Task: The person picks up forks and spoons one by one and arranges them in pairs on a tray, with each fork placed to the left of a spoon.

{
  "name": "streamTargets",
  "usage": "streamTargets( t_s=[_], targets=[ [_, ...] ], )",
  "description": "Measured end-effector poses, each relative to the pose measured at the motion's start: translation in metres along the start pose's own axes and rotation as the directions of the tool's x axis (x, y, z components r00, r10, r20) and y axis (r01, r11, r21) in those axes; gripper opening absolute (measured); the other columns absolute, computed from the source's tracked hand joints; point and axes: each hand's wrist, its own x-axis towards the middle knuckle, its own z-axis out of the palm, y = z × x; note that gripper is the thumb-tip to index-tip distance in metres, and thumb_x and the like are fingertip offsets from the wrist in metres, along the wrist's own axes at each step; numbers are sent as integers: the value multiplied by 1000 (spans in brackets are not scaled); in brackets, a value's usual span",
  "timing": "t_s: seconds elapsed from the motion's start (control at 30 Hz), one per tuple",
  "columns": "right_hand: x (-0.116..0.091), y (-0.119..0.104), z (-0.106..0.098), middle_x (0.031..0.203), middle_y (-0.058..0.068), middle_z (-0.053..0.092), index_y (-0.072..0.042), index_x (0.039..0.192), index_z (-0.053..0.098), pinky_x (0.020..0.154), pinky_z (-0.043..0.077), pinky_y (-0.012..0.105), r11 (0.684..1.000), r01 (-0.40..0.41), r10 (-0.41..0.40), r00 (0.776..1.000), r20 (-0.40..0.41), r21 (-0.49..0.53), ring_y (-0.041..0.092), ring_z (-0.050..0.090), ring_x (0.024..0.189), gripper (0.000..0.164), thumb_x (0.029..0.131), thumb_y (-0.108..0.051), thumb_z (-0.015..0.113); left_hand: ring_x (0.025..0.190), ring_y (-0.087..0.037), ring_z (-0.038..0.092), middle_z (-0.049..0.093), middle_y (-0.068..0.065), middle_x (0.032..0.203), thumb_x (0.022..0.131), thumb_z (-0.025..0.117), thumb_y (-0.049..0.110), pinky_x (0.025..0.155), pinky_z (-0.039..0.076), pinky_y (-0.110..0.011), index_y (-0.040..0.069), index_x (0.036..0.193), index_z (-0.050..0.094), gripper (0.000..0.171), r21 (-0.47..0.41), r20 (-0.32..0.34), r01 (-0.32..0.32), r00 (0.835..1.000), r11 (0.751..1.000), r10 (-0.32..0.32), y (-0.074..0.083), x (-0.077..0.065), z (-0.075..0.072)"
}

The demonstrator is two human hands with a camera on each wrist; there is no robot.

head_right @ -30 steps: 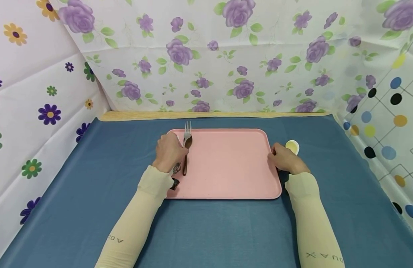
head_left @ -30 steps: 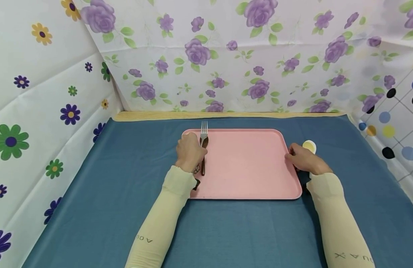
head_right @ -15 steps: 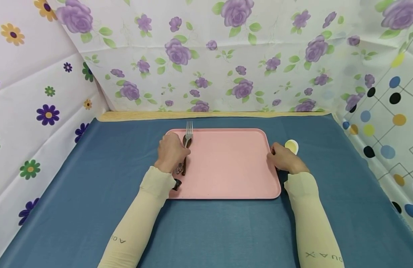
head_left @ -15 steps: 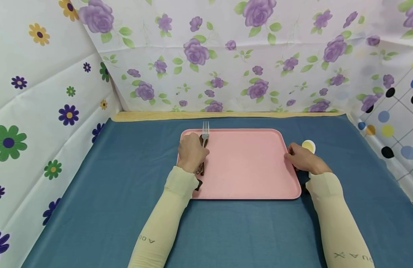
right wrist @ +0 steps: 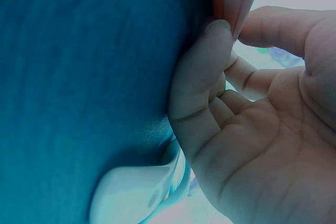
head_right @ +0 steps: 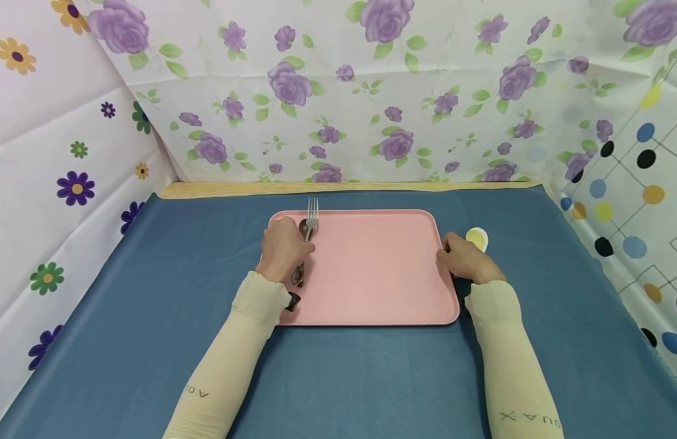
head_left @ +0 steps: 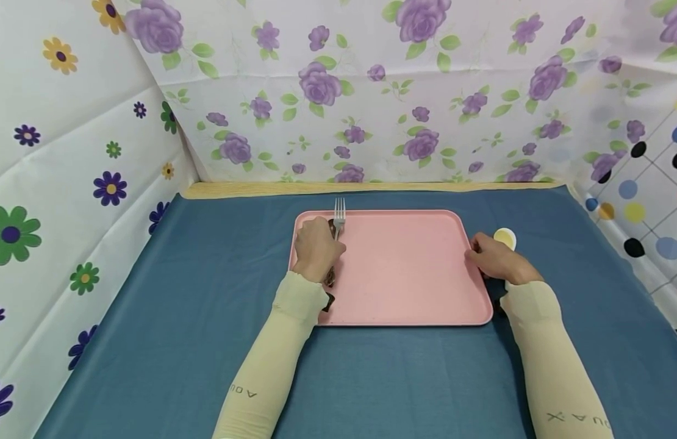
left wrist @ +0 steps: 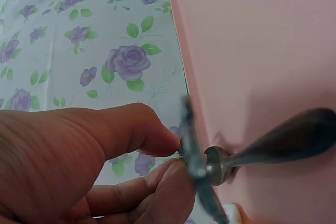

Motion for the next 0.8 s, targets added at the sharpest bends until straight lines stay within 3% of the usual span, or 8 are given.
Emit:
streamTargets(
  t_s=[0.37, 0.5, 0.8],
  targets=[
    [2, 2, 0, 84, 14, 52, 3, 107, 46, 61, 45, 34, 1000, -3, 3, 1000, 2, 3, 22, 53, 68, 24, 100, -20, 44, 37, -14, 37, 39, 1, 44, 74, 68, 6, 37, 31, -29, 15, 50, 41, 37, -26, 24, 8, 1000, 1000, -8, 7, 1, 3],
    [2, 2, 0, 85, 14, 52, 3, 108, 46, 62, 45, 34, 1000, -7, 7, 1000, -1, -3, 22, 54, 70, 24, 100, -20, 44, 38, -14, 38, 46, -1, 46, 74, 69, 6, 38, 31, -29, 12, 52, 47, 32, -35, 21, 9, 1000, 999, -8, 8, 1, 5],
    [1, 2, 0, 86, 15, 52, 3, 108, 46, 63, 46, 34, 1000, -14, 14, 1000, 2, 6, 22, 54, 71, 24, 100, -20, 43, 42, -14, 31, 26, 5, 48, 74, 71, 9, 42, 33, -31, 17, 54, 32, 44, 2, 40, 25, 999, 1000, -25, 11, 2, 11]
  ],
)
